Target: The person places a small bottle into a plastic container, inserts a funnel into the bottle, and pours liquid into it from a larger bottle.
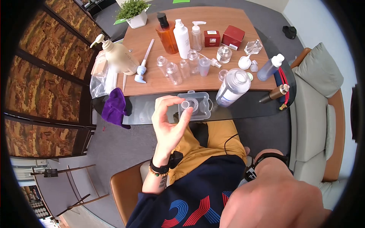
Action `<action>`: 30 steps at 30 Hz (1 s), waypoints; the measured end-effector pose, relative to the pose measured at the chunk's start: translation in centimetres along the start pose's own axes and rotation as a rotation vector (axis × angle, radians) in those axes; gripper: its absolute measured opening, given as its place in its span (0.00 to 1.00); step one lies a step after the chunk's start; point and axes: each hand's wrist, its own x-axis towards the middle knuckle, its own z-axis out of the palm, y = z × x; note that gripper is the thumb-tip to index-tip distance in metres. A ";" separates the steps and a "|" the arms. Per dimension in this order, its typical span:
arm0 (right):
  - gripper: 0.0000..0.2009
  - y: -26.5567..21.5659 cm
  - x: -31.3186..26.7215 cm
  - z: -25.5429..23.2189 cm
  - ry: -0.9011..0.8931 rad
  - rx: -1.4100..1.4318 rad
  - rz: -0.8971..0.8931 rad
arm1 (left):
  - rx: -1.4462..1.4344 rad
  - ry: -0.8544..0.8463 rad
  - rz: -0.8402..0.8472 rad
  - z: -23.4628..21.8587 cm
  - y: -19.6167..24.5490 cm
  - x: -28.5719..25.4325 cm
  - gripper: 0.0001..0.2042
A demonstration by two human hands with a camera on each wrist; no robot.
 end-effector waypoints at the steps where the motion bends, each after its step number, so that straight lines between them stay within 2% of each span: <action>1: 0.28 0.3 0.5 -0.1 0.010 -0.020 0.029 | 0.012 0.004 0.005 0.0 0.0 0.0 0.14; 5: 0.24 0.3 1.9 -0.7 0.017 -0.088 0.122 | 0.041 0.028 0.012 -0.2 0.0 -0.1 0.14; 6: 0.23 -0.5 1.9 -1.1 0.011 -0.109 0.141 | 0.055 0.026 0.011 -0.2 -0.1 -0.1 0.14; 7: 0.22 -4.6 -1.7 -0.5 0.008 -0.129 0.161 | 0.048 0.039 0.017 -0.1 0.0 0.0 0.14; 8: 0.21 -4.6 -1.2 -0.6 0.006 -0.149 0.183 | 0.042 0.050 0.029 -0.3 0.1 0.0 0.14; 9: 0.18 -4.2 -3.0 -1.6 0.186 -0.332 0.076 | 0.065 0.029 0.035 -0.5 0.1 -0.1 0.14; 10: 0.21 -3.5 -5.1 -3.1 0.364 -0.515 -0.034 | 0.083 0.010 0.040 -0.5 0.0 -0.1 0.14; 11: 0.24 -3.4 -5.1 -4.3 0.539 -0.828 -0.008 | 0.082 0.022 0.040 -0.5 0.0 -0.1 0.14; 12: 0.24 -3.0 -5.8 -6.5 0.597 -1.022 -0.051 | 0.066 0.044 0.045 -0.5 0.0 0.0 0.14; 14: 0.34 -2.2 -8.4 -11.1 0.621 -1.203 -0.087 | 0.076 0.017 0.013 -0.5 0.2 0.1 0.14; 16: 0.44 -1.2 -10.5 -13.5 0.659 -1.267 0.039 | 0.068 0.033 0.036 -0.2 0.4 0.2 0.14; 21: 0.60 1.1 -12.4 -15.4 0.653 -1.380 0.180 | 0.112 0.058 0.062 -0.2 0.8 0.4 0.15; 25: 0.57 2.2 -12.6 -15.8 0.635 -1.344 0.178 | 0.112 0.043 0.083 -0.6 0.7 1.0 0.14; 27: 0.55 2.8 -12.9 -16.0 0.734 -1.254 0.247 | 0.111 0.007 0.082 -0.9 0.8 1.4 0.13; 30: 0.51 3.2 -14.2 -17.1 0.754 -1.302 0.245 | 0.141 -0.035 0.097 -1.5 1.2 1.9 0.12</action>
